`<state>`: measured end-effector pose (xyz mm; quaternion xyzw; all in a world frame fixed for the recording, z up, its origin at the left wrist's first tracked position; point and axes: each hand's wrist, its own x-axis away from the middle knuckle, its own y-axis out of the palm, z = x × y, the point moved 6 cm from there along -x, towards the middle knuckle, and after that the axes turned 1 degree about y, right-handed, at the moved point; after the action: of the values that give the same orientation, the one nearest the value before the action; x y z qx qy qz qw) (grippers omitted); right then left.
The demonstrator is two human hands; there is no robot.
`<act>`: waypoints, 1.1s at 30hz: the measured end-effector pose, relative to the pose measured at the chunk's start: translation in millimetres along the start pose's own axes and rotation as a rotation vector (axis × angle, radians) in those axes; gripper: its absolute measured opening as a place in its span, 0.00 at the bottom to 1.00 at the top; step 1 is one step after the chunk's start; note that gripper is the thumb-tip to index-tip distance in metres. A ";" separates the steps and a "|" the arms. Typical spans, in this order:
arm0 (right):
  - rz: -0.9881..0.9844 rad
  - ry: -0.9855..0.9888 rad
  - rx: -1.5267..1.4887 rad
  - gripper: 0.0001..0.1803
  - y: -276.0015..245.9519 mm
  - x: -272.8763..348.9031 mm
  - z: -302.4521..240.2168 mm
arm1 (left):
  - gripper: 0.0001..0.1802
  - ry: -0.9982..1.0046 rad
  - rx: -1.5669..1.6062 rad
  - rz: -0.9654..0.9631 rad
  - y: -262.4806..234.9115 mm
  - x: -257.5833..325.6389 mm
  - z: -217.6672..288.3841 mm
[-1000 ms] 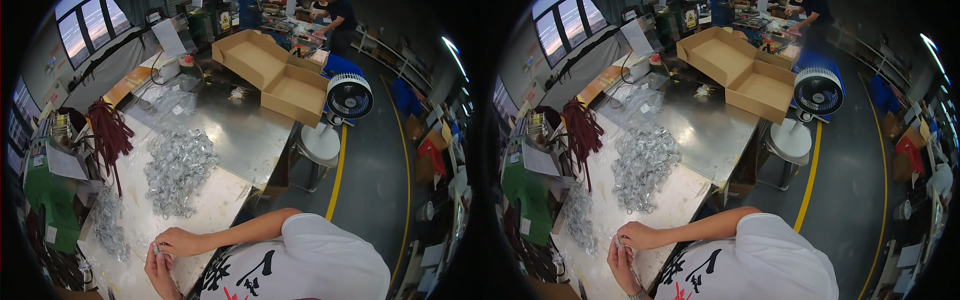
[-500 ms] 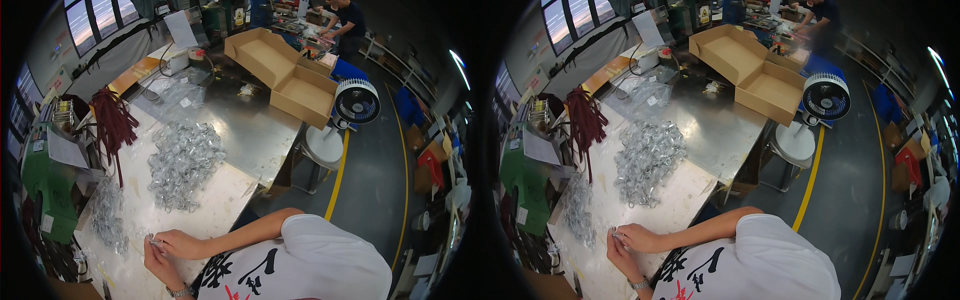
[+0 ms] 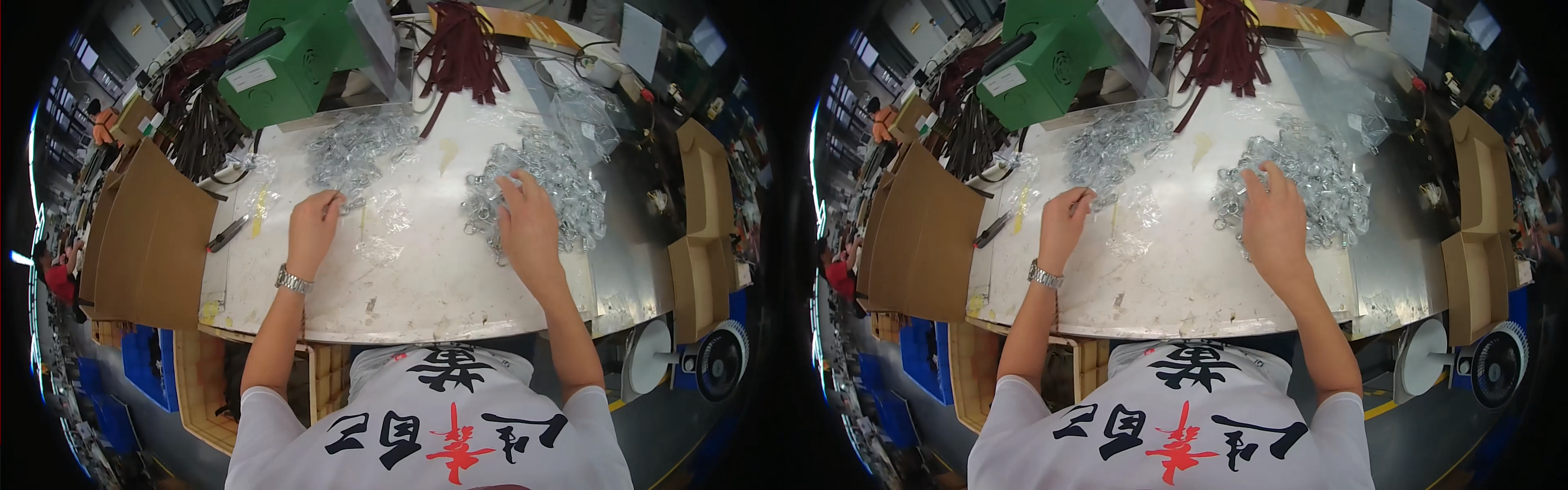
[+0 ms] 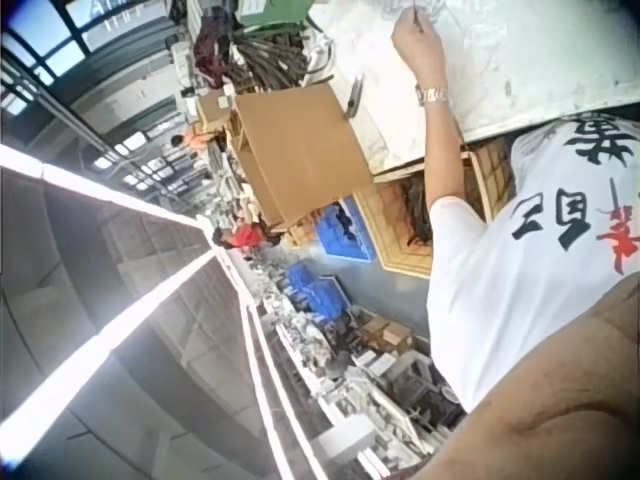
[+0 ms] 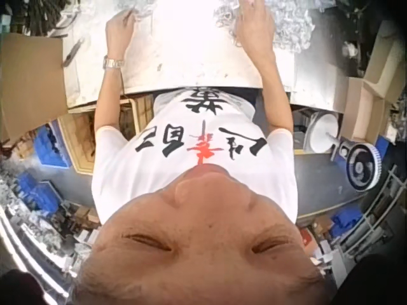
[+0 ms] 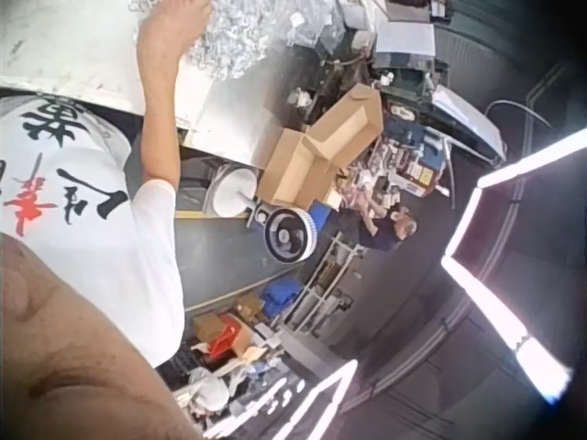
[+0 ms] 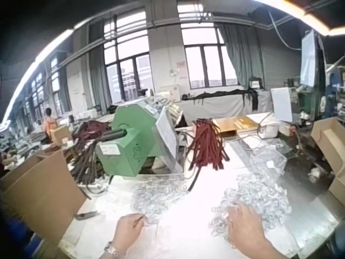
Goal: The person assembles small metal keychains by hand at a factory workstation. They pick up a metal ring and a small metal piece, connect them, and place the finished assembly into a cardboard box. The process is repetitive, involving picking, connecting, and placing items one by one.
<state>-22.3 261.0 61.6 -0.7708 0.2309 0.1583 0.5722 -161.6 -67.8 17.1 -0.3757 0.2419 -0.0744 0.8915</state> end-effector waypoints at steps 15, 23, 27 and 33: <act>-0.109 -0.434 0.042 0.27 113.4 30.0 -30.5 | 0.28 0.205 -0.400 -0.267 17.1 1.1 -15.1; -0.049 -0.518 0.322 0.26 103.7 17.6 -1.4 | 0.21 0.214 -0.519 -0.292 20.6 3.8 -10.5; -0.022 -0.578 0.361 0.21 99.3 18.9 9.6 | 0.23 0.254 -0.506 -0.328 13.3 12.0 -2.0; -0.197 -0.617 0.400 0.22 88.1 10.4 34.7 | 0.24 0.264 -0.540 -0.336 13.2 22.7 0.7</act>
<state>-60.1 271.3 -25.2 -0.5784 -0.0010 0.2788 0.7666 -142.1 -65.2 -0.3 -0.6199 0.3011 -0.2012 0.6962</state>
